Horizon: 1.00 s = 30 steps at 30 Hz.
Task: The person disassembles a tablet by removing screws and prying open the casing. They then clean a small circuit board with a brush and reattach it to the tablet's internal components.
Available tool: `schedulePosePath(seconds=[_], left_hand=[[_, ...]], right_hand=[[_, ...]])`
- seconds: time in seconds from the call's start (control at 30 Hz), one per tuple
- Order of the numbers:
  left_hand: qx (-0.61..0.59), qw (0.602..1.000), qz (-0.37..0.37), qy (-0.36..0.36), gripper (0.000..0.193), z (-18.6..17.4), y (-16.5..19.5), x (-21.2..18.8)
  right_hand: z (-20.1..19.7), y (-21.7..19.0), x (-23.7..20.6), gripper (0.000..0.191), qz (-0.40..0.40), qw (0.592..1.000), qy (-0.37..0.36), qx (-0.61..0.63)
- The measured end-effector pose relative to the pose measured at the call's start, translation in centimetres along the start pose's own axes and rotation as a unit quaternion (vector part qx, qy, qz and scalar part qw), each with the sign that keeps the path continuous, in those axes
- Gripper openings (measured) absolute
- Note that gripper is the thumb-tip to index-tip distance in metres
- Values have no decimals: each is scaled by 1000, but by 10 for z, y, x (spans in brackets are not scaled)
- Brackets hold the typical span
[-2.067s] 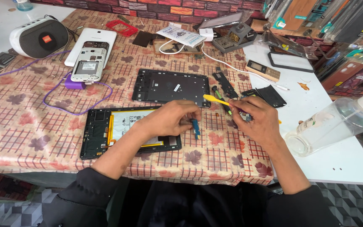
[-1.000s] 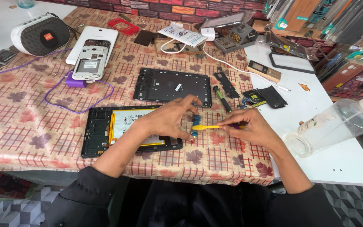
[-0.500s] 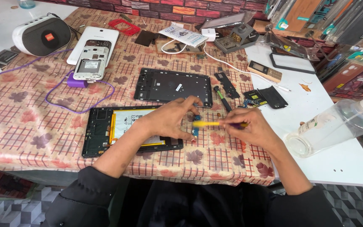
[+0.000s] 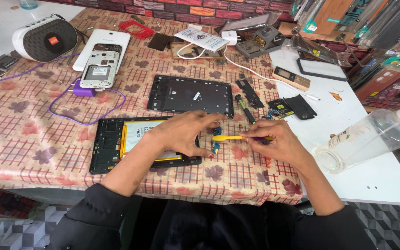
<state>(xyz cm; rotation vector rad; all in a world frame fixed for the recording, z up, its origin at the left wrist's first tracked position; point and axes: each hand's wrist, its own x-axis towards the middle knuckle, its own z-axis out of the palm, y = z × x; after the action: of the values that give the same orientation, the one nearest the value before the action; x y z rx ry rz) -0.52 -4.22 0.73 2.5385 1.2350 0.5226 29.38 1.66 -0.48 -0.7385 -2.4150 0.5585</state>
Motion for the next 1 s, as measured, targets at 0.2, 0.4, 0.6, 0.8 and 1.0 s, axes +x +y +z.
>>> schedulePosePath(seconds=[0.2, 0.4, 0.6, 0.8, 1.0], left_hand=[[-20, 999, 26, 7, 92, 2, -4, 0], [-12, 1000, 12, 7, 80, 5, -7, 0], [-20, 999, 21, 15, 75, 5, -7, 1], [-12, 998, 34, 42, 69, 9, -10, 2], [-10, 997, 38, 59, 57, 7, -8, 0]], right_hand=[[0, 0, 0, 25, 13, 1000, 1, 5], [-1, 0, 0, 24, 1, 1000, -8, 24], [2, -1, -1, 26, -23, 999, -19, 38], [-4, 1, -3, 23, -63, 996, -38, 59], [-2, 4, -2, 25, -24, 997, -60, 42]])
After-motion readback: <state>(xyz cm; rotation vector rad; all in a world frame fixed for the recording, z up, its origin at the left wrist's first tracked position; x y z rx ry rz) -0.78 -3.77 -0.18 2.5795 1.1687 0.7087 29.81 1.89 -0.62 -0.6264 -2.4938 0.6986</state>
